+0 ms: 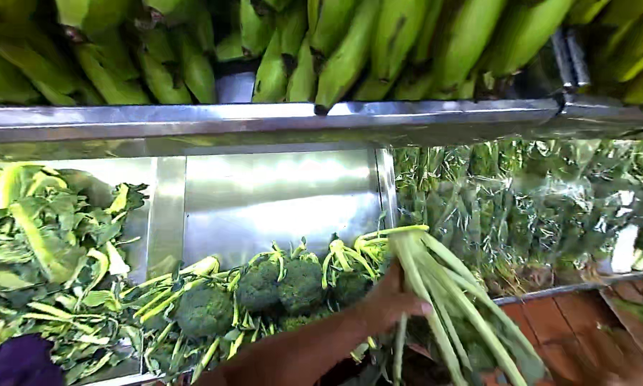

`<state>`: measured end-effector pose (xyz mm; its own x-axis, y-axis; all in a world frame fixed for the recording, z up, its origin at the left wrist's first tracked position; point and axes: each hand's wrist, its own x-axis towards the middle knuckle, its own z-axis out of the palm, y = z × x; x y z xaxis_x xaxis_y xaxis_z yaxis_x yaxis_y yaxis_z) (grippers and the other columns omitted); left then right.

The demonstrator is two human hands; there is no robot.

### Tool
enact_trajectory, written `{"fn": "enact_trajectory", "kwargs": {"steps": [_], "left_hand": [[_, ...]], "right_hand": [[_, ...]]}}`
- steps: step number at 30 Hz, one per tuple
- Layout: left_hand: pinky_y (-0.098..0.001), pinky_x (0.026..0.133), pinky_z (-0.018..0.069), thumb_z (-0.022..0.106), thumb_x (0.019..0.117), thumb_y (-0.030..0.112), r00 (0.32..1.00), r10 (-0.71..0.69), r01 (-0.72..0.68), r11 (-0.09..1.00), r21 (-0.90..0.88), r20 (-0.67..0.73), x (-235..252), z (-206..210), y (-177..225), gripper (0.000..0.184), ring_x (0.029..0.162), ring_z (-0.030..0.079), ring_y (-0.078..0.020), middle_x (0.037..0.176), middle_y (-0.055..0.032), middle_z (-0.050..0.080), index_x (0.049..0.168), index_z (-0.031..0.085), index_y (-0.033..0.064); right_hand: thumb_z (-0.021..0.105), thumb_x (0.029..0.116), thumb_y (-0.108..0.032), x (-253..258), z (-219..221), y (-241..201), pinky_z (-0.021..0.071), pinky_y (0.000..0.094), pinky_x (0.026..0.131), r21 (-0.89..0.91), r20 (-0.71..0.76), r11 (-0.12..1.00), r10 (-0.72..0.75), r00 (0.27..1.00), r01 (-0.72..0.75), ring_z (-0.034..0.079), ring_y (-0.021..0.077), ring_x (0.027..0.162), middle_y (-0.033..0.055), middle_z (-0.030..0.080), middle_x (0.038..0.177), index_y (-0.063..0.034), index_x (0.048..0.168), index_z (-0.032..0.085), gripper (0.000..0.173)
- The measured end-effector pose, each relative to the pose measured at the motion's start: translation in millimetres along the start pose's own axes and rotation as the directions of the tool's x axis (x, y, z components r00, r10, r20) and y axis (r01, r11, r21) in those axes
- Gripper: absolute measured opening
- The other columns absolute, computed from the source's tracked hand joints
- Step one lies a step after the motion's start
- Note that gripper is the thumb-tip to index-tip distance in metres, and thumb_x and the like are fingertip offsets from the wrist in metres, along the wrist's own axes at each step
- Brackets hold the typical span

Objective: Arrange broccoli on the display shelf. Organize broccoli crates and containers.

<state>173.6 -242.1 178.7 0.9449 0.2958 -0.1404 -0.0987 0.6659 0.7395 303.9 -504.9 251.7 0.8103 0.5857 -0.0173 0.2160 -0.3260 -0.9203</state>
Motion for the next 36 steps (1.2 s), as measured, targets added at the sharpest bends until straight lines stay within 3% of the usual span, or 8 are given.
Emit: {"fn": "enact_trajectory", "kwargs": {"steps": [2,4,7,9,14,19,31,36], "left_hand": [[-0.0333,0.096,0.0547,0.068,0.0824,0.01,0.99,-0.052,0.04,0.995,-0.09,-0.13,25,-24,15,0.082,0.111,0.063,-0.0115,0.129,-0.0094,0.062,0.153,0.028,0.0034],[-0.0319,0.082,0.0581,0.067,0.0808,0.015,0.977,-0.048,0.007,0.981,-0.195,-0.208,57,-47,16,0.063,0.093,0.067,-0.0094,0.108,-0.0029,0.068,0.14,0.043,0.0092],[-0.0312,0.075,0.0592,0.07,0.0758,0.02,0.979,0.018,-0.078,0.953,-0.292,-0.203,95,-78,12,0.048,0.084,0.069,-0.0076,0.094,0.0032,0.071,0.121,0.055,0.0168],[-0.0357,0.077,0.0599,0.069,0.0731,0.019,0.978,0.031,-0.106,0.925,-0.364,-0.207,118,-98,3,0.046,0.087,0.07,-0.0113,0.097,0.0,0.072,0.117,0.058,0.0161],[-0.0487,0.085,0.0559,0.047,0.0897,0.005,0.842,-0.186,-0.049,0.908,-0.415,-0.506,177,-126,-38,0.036,0.103,0.066,-0.0253,0.116,-0.0135,0.067,0.124,0.057,0.0054],[-0.0611,0.105,0.0463,0.045,0.1087,0.026,0.679,-0.405,0.459,0.885,-0.076,-0.612,195,-165,-73,0.045,0.132,0.052,-0.0392,0.144,-0.0259,0.052,0.147,0.046,0.0014],[-0.0567,0.098,0.0508,0.065,0.0996,0.033,0.681,-0.415,0.662,0.7,0.267,-0.603,187,-147,-81,0.043,0.118,0.063,-0.035,0.126,-0.0212,0.065,0.129,0.062,0.0018],[-0.0609,0.104,0.0481,0.08,0.0892,0.036,0.71,-0.369,0.602,0.759,0.246,-0.6,176,-167,-80,0.076,0.127,0.058,-0.0402,0.137,-0.026,0.059,0.147,0.045,0.0012]], "right_hand": [[0.052,0.0845,-0.083,26,54,31,0.0616,0.04,0.084,0.349,0.018,0.892,0.299,0.954,-0.287,0.069,0.0122,0.104,-0.0032,0.069,0.119,-0.0142,0.145,0.041,0.092],[0.062,0.0687,-0.089,68,105,49,0.0621,0.0508,0.08,0.59,0.12,0.715,0.381,0.917,-0.374,0.071,0.0197,0.098,0.0005,0.072,0.108,-0.0199,0.141,0.049,0.101],[0.05,0.1007,-0.057,134,150,52,0.0628,0.0415,0.076,0.683,0.035,0.674,0.354,0.934,-0.281,0.071,0.0158,0.092,0.0004,0.072,0.103,-0.0187,0.131,0.053,0.049],[0.057,0.0994,-0.031,174,161,58,0.0622,0.0353,0.072,0.612,-0.05,0.762,0.302,0.952,-0.21,0.07,0.0132,0.087,0.0005,0.07,0.102,-0.0174,0.134,0.049,0.038],[0.079,0.0806,-0.005,238,175,88,0.0617,0.0457,0.087,0.279,-0.066,0.951,0.158,0.985,-0.134,0.07,0.0238,0.106,0.0113,0.068,0.124,-0.0132,0.147,0.043,0.076],[0.087,0.0746,-0.008,246,201,146,0.0489,0.0499,0.109,-0.281,-0.035,0.944,0.17,0.985,-0.173,0.056,0.0309,0.131,0.0222,0.053,0.145,-0.0001,0.15,0.043,0.088],[0.073,0.0938,-0.024,260,185,141,0.0506,0.0591,0.1,-0.4,0.016,0.894,0.226,0.974,-0.201,0.065,0.0308,0.114,0.017,0.069,0.12,-0.0062,0.123,0.068,0.035],[0.063,0.1002,-0.027,194,172,143,0.048,0.0513,0.11,-0.214,-0.094,0.956,0.184,0.978,-0.201,0.055,0.0278,0.135,0.0146,0.053,0.151,-0.009,0.149,0.052,0.053]]}}
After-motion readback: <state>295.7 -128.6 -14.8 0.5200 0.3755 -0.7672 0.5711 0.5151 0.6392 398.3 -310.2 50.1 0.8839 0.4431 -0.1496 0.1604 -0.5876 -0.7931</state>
